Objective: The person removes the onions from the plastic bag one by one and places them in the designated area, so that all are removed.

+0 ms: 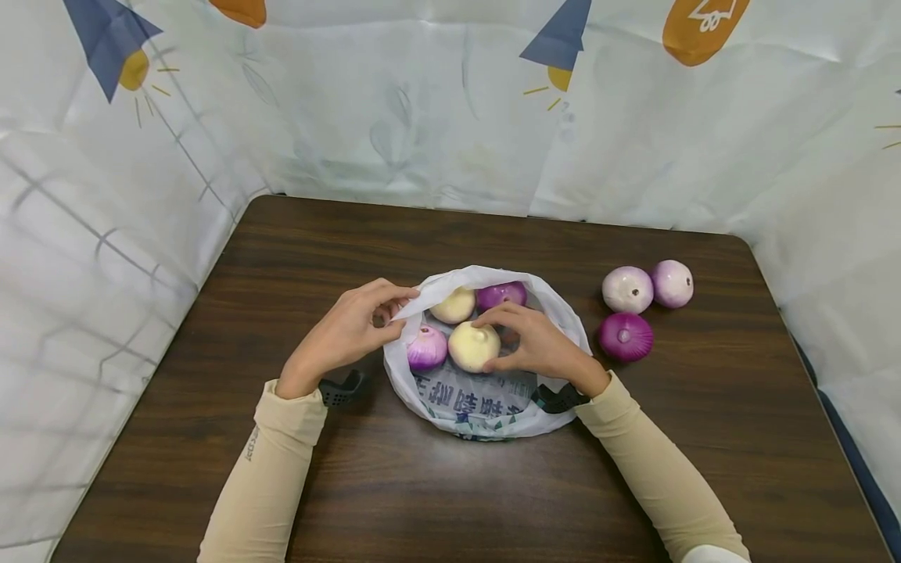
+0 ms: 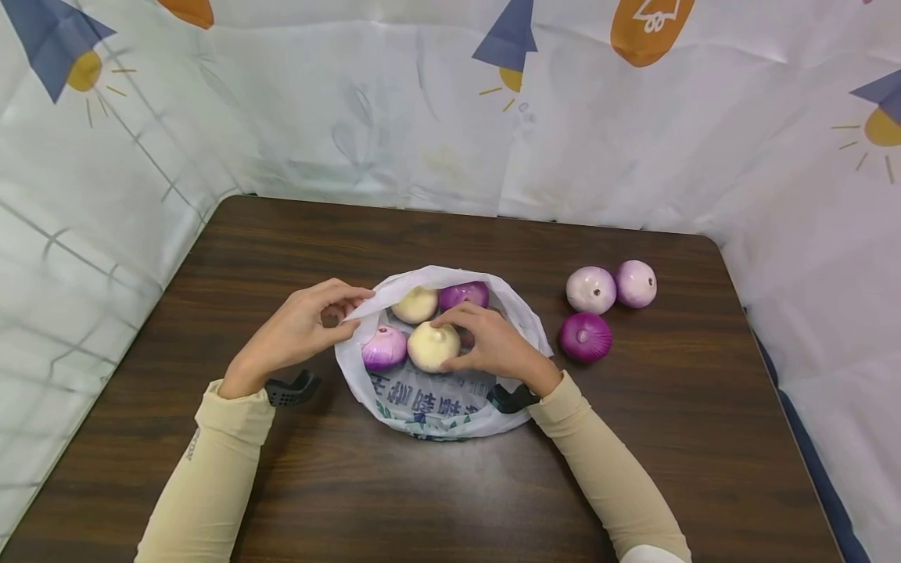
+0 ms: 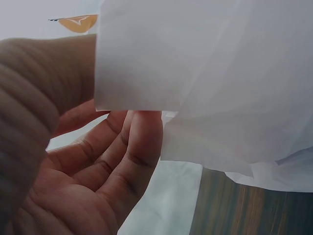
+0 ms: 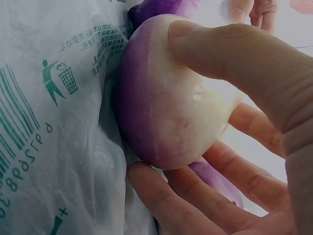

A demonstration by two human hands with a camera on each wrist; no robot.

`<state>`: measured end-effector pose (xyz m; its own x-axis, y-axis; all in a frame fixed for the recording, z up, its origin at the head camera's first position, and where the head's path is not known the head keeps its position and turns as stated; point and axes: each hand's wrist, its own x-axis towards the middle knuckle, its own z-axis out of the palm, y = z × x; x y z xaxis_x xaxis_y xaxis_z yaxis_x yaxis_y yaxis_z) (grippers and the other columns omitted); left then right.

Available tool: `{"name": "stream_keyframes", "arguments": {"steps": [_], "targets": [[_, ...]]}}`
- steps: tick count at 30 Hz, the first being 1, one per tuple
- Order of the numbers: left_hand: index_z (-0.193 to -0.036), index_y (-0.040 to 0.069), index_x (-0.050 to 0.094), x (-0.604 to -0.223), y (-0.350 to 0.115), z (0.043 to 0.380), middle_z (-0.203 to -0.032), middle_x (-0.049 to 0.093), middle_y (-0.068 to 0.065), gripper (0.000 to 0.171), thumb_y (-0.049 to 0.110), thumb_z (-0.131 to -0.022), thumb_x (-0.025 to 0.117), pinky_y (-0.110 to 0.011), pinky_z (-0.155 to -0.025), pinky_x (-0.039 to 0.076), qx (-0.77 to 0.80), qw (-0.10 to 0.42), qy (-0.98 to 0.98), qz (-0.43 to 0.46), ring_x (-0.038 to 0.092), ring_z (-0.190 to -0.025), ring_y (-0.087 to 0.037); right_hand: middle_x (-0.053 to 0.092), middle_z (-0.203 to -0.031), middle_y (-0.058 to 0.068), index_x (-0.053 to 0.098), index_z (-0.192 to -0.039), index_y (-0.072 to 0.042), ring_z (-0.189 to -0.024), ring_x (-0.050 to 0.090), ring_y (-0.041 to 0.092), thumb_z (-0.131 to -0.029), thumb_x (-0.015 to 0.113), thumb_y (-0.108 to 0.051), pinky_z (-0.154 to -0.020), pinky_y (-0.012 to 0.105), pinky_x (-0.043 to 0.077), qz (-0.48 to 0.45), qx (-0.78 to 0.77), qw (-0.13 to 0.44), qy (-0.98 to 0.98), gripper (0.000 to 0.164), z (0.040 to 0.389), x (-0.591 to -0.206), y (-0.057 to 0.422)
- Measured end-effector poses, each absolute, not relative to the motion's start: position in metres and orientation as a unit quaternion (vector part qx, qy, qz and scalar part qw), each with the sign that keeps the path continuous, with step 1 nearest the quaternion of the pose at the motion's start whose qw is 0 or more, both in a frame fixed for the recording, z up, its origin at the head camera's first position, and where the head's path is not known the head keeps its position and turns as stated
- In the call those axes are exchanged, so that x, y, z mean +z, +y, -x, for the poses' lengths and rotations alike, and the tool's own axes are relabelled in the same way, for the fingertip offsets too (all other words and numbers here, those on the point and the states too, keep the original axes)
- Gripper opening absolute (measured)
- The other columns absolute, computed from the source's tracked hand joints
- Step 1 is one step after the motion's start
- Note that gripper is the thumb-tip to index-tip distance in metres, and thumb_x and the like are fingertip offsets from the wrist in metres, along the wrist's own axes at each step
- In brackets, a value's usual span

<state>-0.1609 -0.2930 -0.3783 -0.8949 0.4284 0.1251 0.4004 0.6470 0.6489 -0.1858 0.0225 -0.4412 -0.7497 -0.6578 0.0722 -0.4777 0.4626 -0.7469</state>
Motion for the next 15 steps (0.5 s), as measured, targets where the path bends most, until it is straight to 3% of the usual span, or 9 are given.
{"name": "stream_keyframes", "arguments": {"steps": [15], "targets": [[-0.134,0.008,0.068,-0.3784,-0.2934,0.1613,-0.106,0.068,-0.005,0.045,0.001,-0.09,0.071,-0.027,-0.08,0.054,0.351,0.018,0.908,-0.226,0.06,-0.09,-0.015,0.064,-0.128,0.001,0.07,-0.129,-0.021,-0.114,0.063,0.017,-0.074,0.094,-0.03,-0.088,0.027,0.062,0.334,-0.407,0.117,0.842,0.061,0.1858,-0.4435,0.0228]]}}
